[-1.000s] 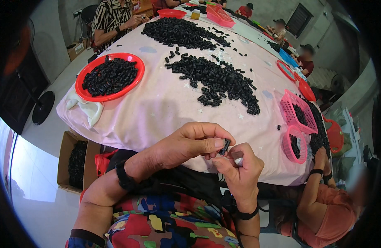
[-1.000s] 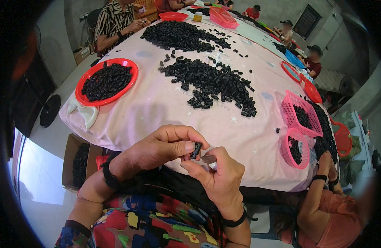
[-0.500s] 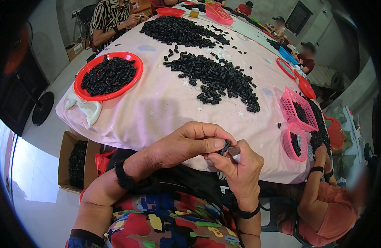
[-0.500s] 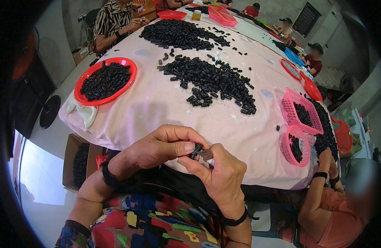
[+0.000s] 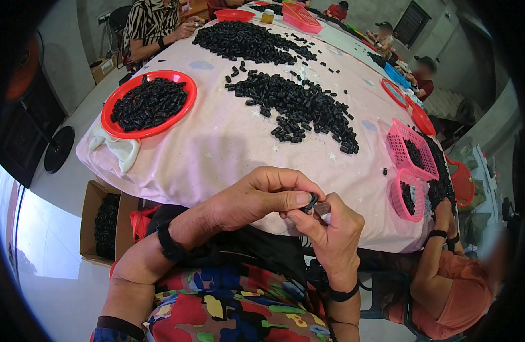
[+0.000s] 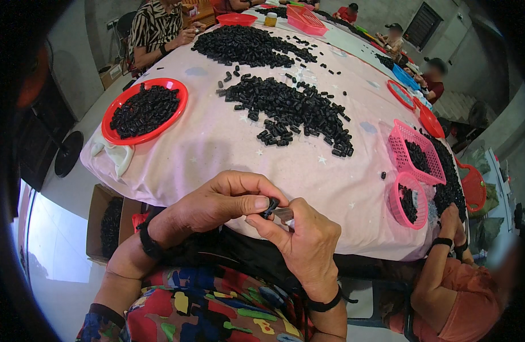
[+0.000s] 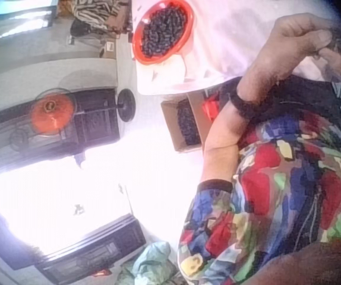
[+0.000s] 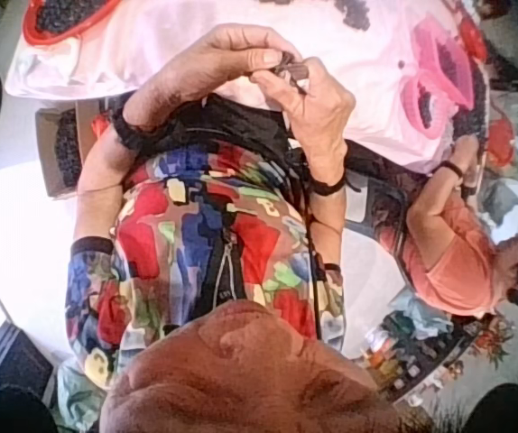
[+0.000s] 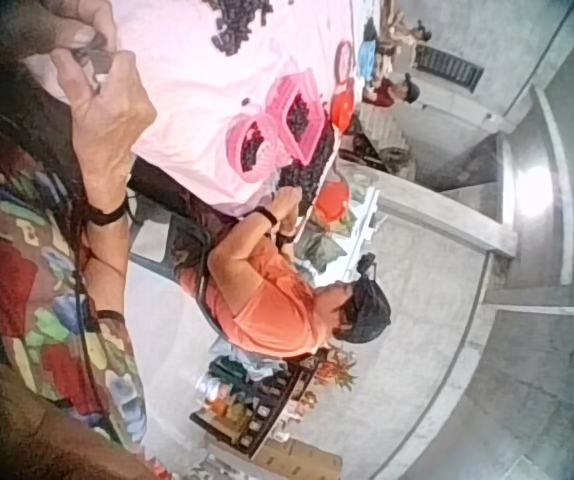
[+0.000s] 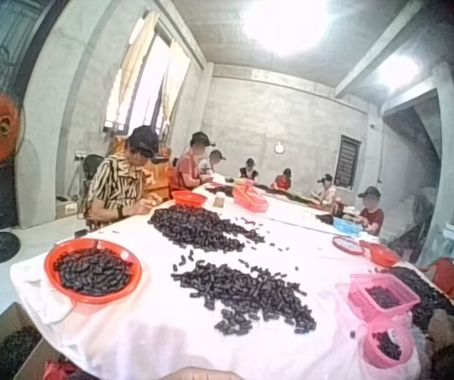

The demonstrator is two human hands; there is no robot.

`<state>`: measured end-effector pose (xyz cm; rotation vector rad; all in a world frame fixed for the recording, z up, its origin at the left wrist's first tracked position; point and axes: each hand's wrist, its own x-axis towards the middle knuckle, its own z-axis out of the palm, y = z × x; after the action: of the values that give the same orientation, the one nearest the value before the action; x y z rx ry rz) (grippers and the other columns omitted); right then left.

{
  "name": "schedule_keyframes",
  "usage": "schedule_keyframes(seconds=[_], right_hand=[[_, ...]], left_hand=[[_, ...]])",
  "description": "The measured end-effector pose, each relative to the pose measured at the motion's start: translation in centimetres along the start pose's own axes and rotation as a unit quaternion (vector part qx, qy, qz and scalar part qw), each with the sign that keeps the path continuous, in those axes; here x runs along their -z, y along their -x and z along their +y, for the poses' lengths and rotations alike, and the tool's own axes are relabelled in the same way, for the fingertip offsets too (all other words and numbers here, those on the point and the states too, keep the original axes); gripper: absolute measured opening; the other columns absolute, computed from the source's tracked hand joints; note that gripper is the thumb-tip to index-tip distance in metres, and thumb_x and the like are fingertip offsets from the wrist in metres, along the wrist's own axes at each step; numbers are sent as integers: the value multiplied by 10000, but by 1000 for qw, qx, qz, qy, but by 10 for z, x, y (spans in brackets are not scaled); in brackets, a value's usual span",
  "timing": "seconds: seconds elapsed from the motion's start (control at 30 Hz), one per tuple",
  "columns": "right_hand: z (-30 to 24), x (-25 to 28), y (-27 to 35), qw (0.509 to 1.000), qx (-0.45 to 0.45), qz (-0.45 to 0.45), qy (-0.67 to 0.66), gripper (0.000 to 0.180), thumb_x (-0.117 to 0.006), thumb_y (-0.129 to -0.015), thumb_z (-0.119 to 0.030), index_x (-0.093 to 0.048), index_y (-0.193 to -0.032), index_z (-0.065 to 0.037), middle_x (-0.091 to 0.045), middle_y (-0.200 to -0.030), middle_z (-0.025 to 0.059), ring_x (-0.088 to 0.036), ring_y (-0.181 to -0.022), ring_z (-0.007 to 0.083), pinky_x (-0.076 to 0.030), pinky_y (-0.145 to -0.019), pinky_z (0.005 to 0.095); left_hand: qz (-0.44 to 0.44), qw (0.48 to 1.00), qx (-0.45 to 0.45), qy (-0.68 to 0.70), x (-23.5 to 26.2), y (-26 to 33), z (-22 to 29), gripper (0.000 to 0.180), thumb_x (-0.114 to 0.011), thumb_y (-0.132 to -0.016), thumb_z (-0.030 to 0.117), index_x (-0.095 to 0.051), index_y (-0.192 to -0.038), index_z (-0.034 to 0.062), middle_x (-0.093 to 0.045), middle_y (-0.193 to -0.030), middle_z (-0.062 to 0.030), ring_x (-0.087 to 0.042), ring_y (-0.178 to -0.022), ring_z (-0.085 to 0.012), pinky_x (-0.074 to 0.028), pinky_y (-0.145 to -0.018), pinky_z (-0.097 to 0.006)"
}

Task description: The person assembles black plastic components by hand, inserting a small pin into a larger housing and occasionally using a small metal blade to trim excess material.

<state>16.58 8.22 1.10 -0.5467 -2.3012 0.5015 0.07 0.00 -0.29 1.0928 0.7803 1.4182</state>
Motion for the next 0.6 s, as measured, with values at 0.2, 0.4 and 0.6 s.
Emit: schedule_keyframes(seconds=[0.2, 0.4, 0.6], right_hand=[[-1, 1, 0, 1000, -8, -9, 1, 434, -796, -716, -400, -562, -708, -35, -576, -577, 98, -595, -494, 246, -447, -449, 320], [-2, 0, 3, 1000, -21, -11, -13, 439, -799, -711, -402, -564, -704, -31, -584, -579, 101, -596, -490, 249, -451, -449, 321], [-1, 2, 2, 999, -25, -20, -12, 440, -796, -715, -402, -562, -699, -30, -584, -583, 106, -595, -489, 254, -454, -450, 324]], left_hand=[[2, 1000, -1, -5, 0, 1, 0, 266, -569, -948, 185, -607, -1140, 5, -646, -983, -19, -564, -853, -56, -462, -767, -214], [3, 1000, 1, -8, 0, 1, 1, 263, -573, -947, 189, -609, -1132, 5, -645, -966, -14, -568, -847, -55, -467, -756, -216], [1, 1000, 1, -13, 0, 1, 1, 264, -576, -945, 194, -610, -1126, 4, -645, -966, -14, -570, -845, -55, -470, -754, -216]])
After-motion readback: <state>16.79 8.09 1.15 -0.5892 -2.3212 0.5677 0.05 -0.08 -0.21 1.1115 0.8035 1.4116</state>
